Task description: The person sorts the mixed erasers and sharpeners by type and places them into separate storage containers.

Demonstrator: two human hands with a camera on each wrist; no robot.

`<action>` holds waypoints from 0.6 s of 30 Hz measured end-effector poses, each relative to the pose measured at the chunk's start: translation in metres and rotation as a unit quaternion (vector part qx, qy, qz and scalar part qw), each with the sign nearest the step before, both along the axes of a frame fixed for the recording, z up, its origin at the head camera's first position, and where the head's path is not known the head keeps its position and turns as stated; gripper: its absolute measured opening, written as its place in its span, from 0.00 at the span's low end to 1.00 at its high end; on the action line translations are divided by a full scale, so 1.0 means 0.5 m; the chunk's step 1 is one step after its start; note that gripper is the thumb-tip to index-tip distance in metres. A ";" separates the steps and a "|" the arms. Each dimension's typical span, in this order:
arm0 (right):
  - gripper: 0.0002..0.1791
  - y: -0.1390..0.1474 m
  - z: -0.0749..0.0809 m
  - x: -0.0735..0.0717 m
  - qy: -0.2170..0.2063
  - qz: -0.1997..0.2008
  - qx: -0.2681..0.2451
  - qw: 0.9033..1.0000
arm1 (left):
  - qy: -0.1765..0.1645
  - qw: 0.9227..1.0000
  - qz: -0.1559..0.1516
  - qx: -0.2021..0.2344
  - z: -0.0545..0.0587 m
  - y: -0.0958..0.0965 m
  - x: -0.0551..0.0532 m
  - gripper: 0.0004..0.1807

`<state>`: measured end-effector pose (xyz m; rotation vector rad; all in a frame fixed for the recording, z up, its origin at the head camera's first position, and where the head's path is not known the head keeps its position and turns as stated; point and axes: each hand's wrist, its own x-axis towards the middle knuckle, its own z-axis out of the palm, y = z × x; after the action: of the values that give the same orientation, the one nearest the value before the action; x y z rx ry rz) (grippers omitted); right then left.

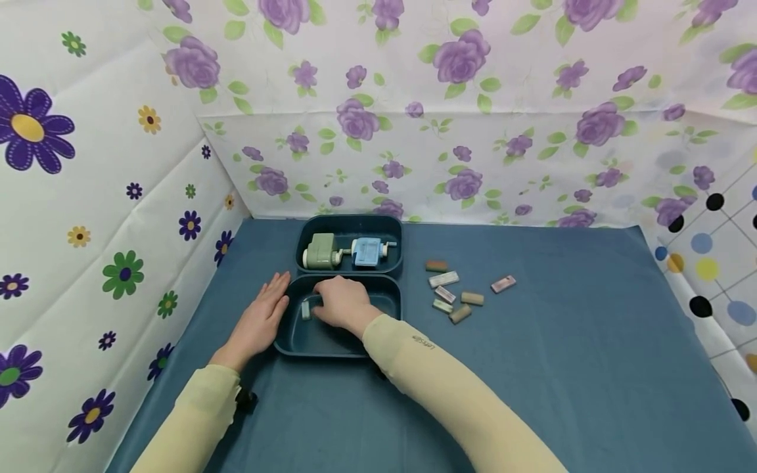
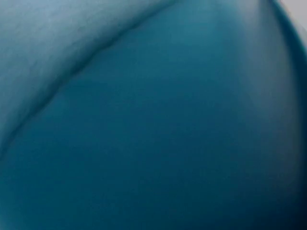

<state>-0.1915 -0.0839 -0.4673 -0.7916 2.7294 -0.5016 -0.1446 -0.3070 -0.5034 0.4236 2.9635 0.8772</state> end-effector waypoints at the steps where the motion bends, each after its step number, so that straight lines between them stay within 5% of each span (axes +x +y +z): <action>1: 0.22 0.009 0.004 0.001 0.000 0.000 -0.008 1.000 | 0.000 1.000 0.000 0.000 0.000 -0.001 0.000 0.30; 18: 0.19 0.264 0.093 -0.007 0.031 -0.065 -0.150 0.986 | 0.005 1.000 -0.002 0.004 -0.006 -0.008 0.000 0.30</action>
<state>-0.1952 0.0480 -0.4209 -0.7071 2.8132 -0.9502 -0.1445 -0.3108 -0.5062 0.4346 2.9688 0.8897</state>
